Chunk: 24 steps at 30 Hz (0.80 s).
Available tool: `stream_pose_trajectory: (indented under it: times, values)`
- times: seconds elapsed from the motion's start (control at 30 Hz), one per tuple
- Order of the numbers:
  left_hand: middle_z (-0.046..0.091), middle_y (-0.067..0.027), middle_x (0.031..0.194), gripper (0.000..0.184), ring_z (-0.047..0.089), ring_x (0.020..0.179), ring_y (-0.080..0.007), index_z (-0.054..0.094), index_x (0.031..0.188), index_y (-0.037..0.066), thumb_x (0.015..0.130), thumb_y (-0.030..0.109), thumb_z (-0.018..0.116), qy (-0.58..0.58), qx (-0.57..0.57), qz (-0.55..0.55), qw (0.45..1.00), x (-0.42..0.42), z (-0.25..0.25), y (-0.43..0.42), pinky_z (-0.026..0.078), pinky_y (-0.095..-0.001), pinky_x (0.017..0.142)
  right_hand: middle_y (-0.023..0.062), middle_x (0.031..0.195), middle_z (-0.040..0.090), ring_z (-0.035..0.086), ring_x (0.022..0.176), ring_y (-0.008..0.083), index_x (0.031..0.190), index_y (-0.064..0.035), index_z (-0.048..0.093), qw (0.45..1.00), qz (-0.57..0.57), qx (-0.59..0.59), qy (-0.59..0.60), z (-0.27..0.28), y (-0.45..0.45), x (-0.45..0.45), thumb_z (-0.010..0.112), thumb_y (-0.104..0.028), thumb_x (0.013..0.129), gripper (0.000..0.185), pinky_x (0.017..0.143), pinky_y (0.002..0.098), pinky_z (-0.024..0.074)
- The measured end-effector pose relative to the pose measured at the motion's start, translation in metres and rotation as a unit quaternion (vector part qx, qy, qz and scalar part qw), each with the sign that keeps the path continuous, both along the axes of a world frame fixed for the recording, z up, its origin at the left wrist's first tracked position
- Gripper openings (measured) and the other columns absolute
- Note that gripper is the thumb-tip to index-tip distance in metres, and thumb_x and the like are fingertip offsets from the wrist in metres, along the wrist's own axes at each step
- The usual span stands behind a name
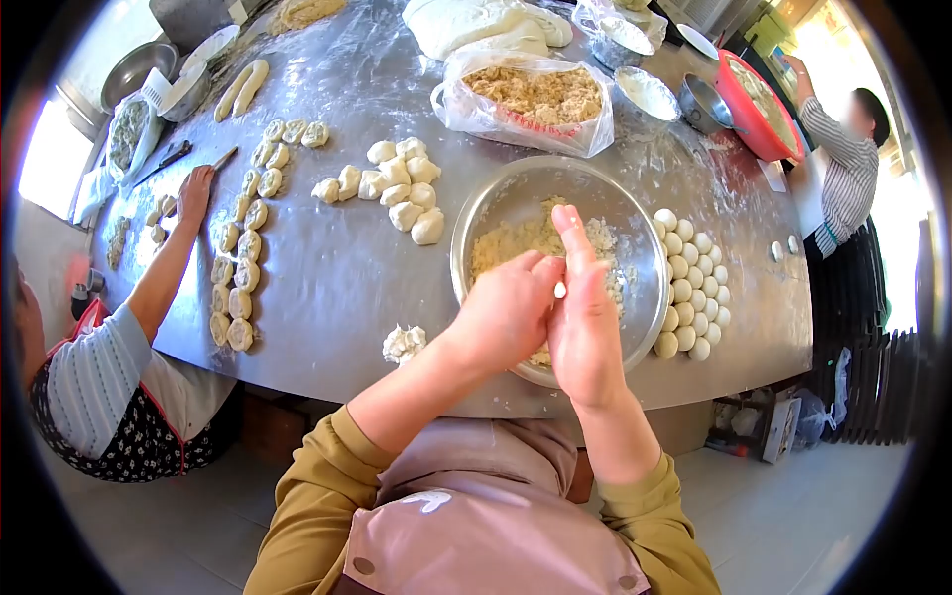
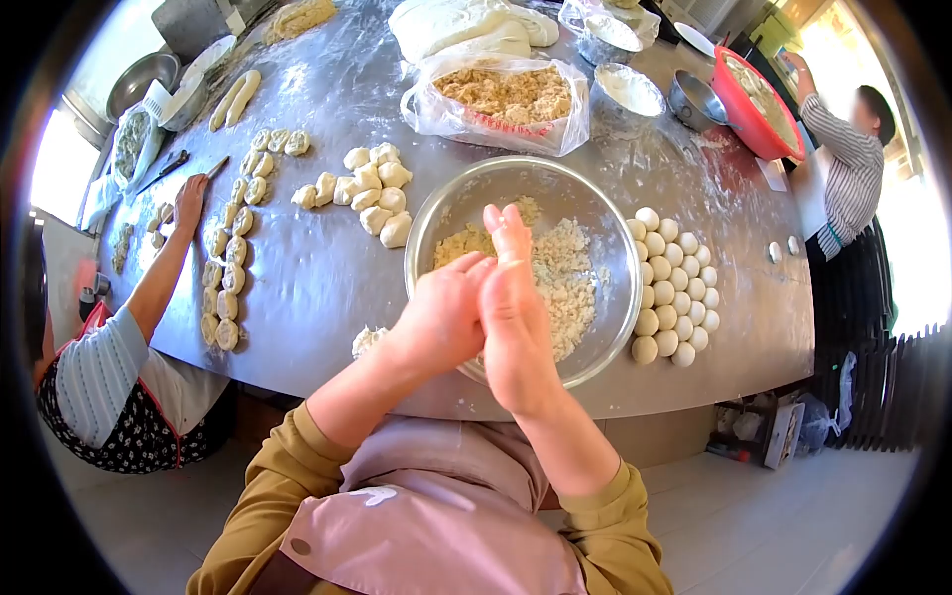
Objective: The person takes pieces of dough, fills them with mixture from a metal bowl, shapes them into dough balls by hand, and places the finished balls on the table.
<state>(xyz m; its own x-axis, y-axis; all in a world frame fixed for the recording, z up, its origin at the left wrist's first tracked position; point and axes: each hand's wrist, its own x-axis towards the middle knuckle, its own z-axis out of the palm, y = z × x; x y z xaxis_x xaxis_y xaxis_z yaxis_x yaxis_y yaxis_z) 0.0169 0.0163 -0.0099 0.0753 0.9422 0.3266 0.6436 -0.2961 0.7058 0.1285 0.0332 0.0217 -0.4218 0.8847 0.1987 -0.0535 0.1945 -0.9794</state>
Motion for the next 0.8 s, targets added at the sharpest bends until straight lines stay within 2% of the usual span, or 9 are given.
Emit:
stream_pose_trajectory:
  times: [0.07, 0.13, 0.27, 0.4, 0.47, 0.53, 0.63, 0.67, 0.8]
  values:
    - [0.062, -0.015, 0.082, 0.012, 0.061, 0.08, -0.0358, 0.061, 0.085, 0.0, 0.077, 0.008, 0.065, -0.038, 0.023, 0.013, 0.999, -0.008, 0.013, -0.006, 0.051, -0.0454, 0.07, 0.0195, 0.134, 0.051, 0.044, 0.129, 0.0312, 0.134, 0.0015, 0.047, 0.988, -0.011, 0.128, -0.082, -0.001, 0.0, 0.003, 0.053, -0.023, 0.099, 0.043, 0.113, 0.0418, 0.0273]
    - [0.062, -0.0165, 0.081, 0.011, 0.06, 0.078, -0.0372, 0.061, 0.082, -0.001, 0.077, 0.008, 0.065, -0.104, 0.018, 0.037, 0.994, -0.013, 0.011, -0.008, 0.051, -0.0454, 0.068, 0.0153, 0.113, 0.064, 0.06, 0.109, 0.0289, 0.117, -0.0018, 0.062, 0.909, -0.064, 0.343, -0.229, 0.001, 0.009, 0.01, 0.065, -0.009, 0.09, 0.028, 0.104, 0.0407, 0.0418]
    - [0.063, -0.0177, 0.077, 0.011, 0.061, 0.068, -0.0351, 0.064, 0.082, -0.001, 0.077, 0.008, 0.068, -0.166, -0.05, 0.044, 0.984, -0.021, 0.013, -0.019, 0.05, -0.0395, 0.062, 0.0059, 0.081, 0.064, 0.06, 0.078, 0.025, 0.092, -0.0068, 0.068, 0.917, -0.092, 0.315, -0.227, 0.007, -0.002, 0.004, 0.075, -0.004, 0.08, 0.014, 0.065, 0.0337, 0.0502]
    - [0.067, -0.0128, 0.074, 0.017, 0.062, 0.061, -0.0241, 0.065, 0.079, 0.001, 0.085, 0.016, 0.069, -0.078, -0.197, 0.027, 0.977, -0.041, 0.033, -0.043, 0.049, -0.0346, 0.058, 0.0067, 0.081, 0.066, 0.062, 0.07, 0.0225, 0.09, -0.0049, 0.068, 0.93, -0.115, 0.264, -0.227, 0.005, -0.001, 0.0, 0.074, -0.003, 0.081, 0.011, 0.061, 0.0309, 0.0502]
    - [0.068, -0.0075, 0.075, 0.021, 0.062, 0.06, -0.0183, 0.068, 0.085, 0.002, 0.089, 0.022, 0.067, -0.241, -0.266, 0.056, 0.932, -0.065, 0.035, -0.065, 0.047, -0.0336, 0.056, 0.0075, 0.081, 0.066, 0.063, 0.067, 0.0211, 0.091, -0.0046, 0.068, 0.944, -0.159, 0.187, -0.22, 0.002, 0.007, 0.0, 0.074, -0.003, 0.081, 0.011, 0.06, 0.0301, 0.0505]
    - [0.069, 0.0003, 0.084, 0.023, 0.058, 0.07, -0.0048, 0.069, 0.098, 0.005, 0.094, 0.027, 0.065, -0.427, -0.273, 0.064, 0.859, -0.093, 0.024, -0.084, 0.045, -0.0262, 0.059, 0.0085, 0.084, 0.068, 0.066, 0.072, 0.0208, 0.093, -0.0053, 0.069, 0.947, -0.134, 0.225, -0.184, 0.002, -0.003, -0.011, 0.074, -0.001, 0.081, 0.014, 0.063, 0.0297, 0.0528]
    - [0.068, -0.0101, 0.107, 0.017, 0.065, 0.096, -0.0174, 0.067, 0.107, 0.006, 0.096, 0.018, 0.062, -0.617, -0.135, 0.114, 0.767, -0.117, 0.027, -0.107, 0.053, -0.0315, 0.081, 0.0087, 0.094, 0.069, 0.068, 0.079, 0.024, 0.096, -0.0059, 0.07, 0.894, -0.049, 0.405, -0.186, -0.01, -0.038, -0.042, 0.073, 0.005, 0.076, 0.023, 0.069, 0.0315, 0.0559]
    - [0.068, -0.0131, 0.108, 0.015, 0.067, 0.101, -0.023, 0.067, 0.105, 0.006, 0.096, 0.015, 0.06, -0.647, -0.112, 0.092, 0.749, -0.13, 0.01, -0.117, 0.055, -0.0373, 0.085, 0.0094, 0.1, 0.068, 0.069, 0.084, 0.0253, 0.1, -0.006, 0.07, 0.904, 0.005, 0.382, -0.193, -0.024, -0.051, -0.049, 0.071, 0.006, 0.074, 0.028, 0.072, 0.0331, 0.0568]
    - [0.051, -0.0041, 0.07, 0.053, 0.058, 0.069, -0.0226, 0.049, 0.065, 0.01, 0.097, 0.053, 0.048, -0.745, -0.05, 0.042, 0.664, -0.143, -0.013, -0.133, 0.046, -0.0356, 0.06, 0.0177, 0.119, 0.063, 0.06, 0.111, 0.033, 0.118, -0.0025, 0.063, 0.871, 0.13, 0.376, -0.288, -0.106, -0.077, -0.067, 0.068, -0.011, 0.084, 0.035, 0.093, 0.0407, 0.0507]
